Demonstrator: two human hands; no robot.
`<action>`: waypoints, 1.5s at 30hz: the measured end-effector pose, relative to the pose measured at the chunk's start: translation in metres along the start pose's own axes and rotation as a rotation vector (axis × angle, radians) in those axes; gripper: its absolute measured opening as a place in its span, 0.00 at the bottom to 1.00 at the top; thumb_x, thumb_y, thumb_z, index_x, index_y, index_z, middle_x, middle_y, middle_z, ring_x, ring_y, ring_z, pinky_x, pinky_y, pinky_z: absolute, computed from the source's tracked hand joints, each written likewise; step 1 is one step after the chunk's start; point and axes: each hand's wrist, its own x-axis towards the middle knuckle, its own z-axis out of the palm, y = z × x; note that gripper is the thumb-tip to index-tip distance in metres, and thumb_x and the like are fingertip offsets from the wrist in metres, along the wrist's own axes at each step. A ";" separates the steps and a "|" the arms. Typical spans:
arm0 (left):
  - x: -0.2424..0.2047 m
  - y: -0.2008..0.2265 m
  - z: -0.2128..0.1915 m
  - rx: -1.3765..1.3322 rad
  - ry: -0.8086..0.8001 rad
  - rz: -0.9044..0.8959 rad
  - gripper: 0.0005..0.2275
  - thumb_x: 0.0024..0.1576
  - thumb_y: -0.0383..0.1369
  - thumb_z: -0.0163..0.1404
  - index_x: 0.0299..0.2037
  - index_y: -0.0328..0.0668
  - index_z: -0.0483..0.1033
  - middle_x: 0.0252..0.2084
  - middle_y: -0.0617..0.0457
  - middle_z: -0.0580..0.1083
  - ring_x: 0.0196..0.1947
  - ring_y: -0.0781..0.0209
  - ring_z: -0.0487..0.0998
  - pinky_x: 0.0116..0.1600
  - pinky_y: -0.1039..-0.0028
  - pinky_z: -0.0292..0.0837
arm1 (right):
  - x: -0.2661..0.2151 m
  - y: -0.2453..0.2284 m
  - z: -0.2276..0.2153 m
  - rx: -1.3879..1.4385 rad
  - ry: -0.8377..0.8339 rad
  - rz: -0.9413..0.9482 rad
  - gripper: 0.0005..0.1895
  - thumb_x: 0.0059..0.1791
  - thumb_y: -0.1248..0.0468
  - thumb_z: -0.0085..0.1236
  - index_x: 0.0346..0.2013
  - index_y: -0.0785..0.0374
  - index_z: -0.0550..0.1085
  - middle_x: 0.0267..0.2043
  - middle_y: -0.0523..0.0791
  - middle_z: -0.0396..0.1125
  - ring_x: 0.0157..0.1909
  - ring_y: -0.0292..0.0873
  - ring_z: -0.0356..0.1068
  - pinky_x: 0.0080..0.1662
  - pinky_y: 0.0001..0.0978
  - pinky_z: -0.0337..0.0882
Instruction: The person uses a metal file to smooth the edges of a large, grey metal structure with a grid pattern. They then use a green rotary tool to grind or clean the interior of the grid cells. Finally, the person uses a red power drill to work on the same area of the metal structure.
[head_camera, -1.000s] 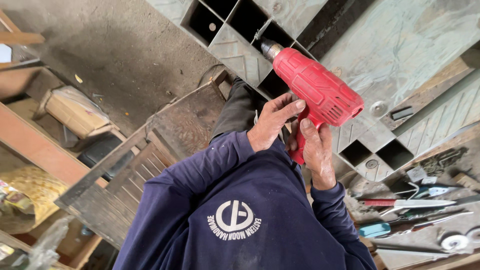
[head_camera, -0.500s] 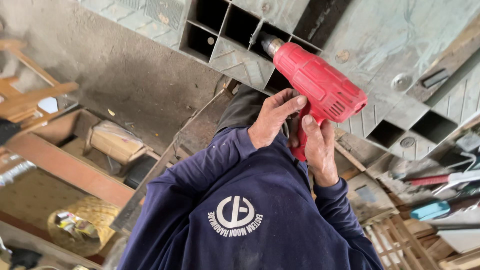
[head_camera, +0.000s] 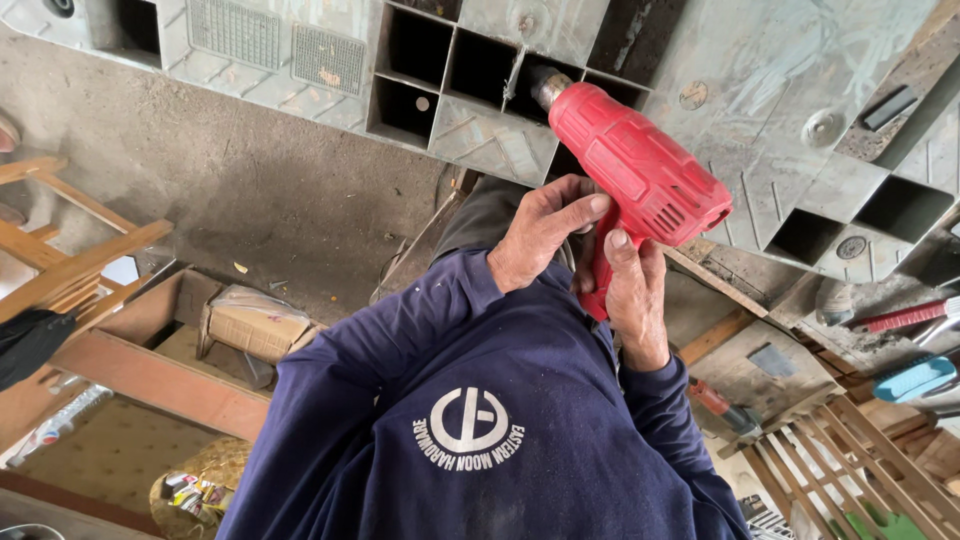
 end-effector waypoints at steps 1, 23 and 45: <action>0.000 0.002 0.000 0.020 -0.005 0.002 0.14 0.64 0.39 0.56 0.48 0.33 0.76 0.41 0.56 0.75 0.41 0.71 0.70 0.50 0.76 0.69 | 0.000 0.001 0.000 0.005 0.005 -0.002 0.31 0.56 0.44 0.52 0.56 0.70 0.64 0.30 0.46 0.63 0.23 0.37 0.63 0.28 0.32 0.71; -0.010 0.025 0.015 -0.017 -0.051 -0.065 0.16 0.63 0.38 0.55 0.49 0.29 0.73 0.38 0.49 0.76 0.26 0.68 0.77 0.29 0.76 0.74 | -0.010 0.004 -0.003 0.078 0.054 0.008 0.29 0.55 0.45 0.54 0.51 0.71 0.67 0.36 0.48 0.65 0.24 0.38 0.63 0.29 0.34 0.72; -0.006 0.025 0.019 -0.057 -0.035 -0.066 0.16 0.63 0.38 0.55 0.48 0.28 0.72 0.36 0.47 0.76 0.22 0.65 0.77 0.24 0.73 0.74 | -0.007 0.007 -0.010 0.097 0.058 0.025 0.26 0.56 0.47 0.54 0.52 0.69 0.68 0.37 0.48 0.66 0.24 0.39 0.64 0.30 0.36 0.74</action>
